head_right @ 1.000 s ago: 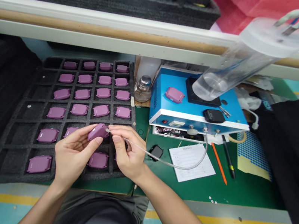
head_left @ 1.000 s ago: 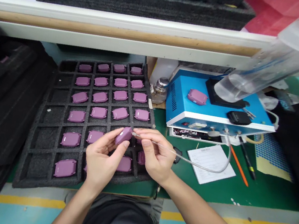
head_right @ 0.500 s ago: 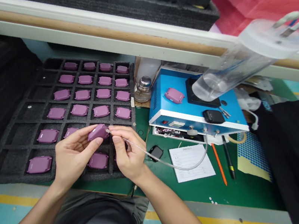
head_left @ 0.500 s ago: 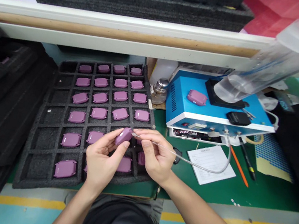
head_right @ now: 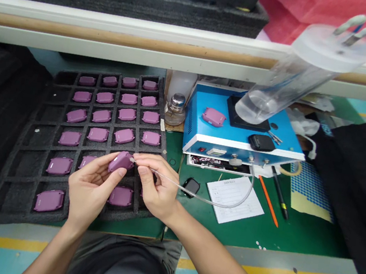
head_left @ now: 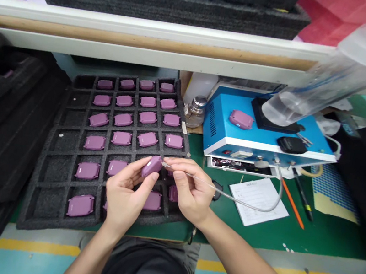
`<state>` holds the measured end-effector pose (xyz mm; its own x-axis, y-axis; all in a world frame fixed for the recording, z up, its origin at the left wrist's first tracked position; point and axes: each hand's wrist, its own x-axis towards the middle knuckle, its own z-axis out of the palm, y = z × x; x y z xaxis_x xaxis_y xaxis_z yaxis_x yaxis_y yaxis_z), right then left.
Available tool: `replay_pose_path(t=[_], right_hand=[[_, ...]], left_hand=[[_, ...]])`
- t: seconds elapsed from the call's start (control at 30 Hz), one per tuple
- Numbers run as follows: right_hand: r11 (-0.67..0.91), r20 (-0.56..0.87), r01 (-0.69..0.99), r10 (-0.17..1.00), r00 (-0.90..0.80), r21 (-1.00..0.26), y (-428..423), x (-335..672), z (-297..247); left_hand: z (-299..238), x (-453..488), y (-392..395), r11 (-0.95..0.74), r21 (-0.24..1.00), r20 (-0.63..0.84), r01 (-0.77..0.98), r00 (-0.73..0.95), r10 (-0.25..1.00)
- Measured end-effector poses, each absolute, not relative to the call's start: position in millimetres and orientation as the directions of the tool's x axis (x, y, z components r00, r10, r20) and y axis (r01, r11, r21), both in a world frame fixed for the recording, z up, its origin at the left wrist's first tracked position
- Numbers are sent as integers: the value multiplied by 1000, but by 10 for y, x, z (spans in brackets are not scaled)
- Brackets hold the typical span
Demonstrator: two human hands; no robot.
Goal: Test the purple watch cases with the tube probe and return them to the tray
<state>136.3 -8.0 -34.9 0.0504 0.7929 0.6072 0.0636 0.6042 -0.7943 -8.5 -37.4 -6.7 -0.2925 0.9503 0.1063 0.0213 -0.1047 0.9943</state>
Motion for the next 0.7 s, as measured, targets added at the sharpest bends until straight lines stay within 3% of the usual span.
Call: replay_pose_path(t=[0.13, 0.23, 0.37, 0.5, 0.6, 0.7], right_hand=[[591, 596, 81, 800, 70, -802, -200, 1399, -380], [579, 574, 35, 797, 187, -815, -236, 1384, -438], [617, 599, 15, 758, 257, -787, -220, 1335, -492], [617, 608, 55, 750, 261, -785, -227, 1333, -532], [601, 591, 80, 738, 325, -795, -217, 1312, -568], [563, 558, 99, 751, 353, -821, -213, 1287, -578]], left_hand=[[-42, -44, -504, -155, 983, 178, 100, -290, 940], [42, -308, -738, -220, 913, 323, 344, -278, 905], [177, -980, -1259, 12, 724, 379, 690, -412, 828], [106, -1484, -1559, 236, 567, 312, 789, -471, 825], [-79, -1580, -1585, 202, 501, 350, 842, -411, 842], [-252, -1545, -1682, 186, 522, 478, 832, -466, 745]])
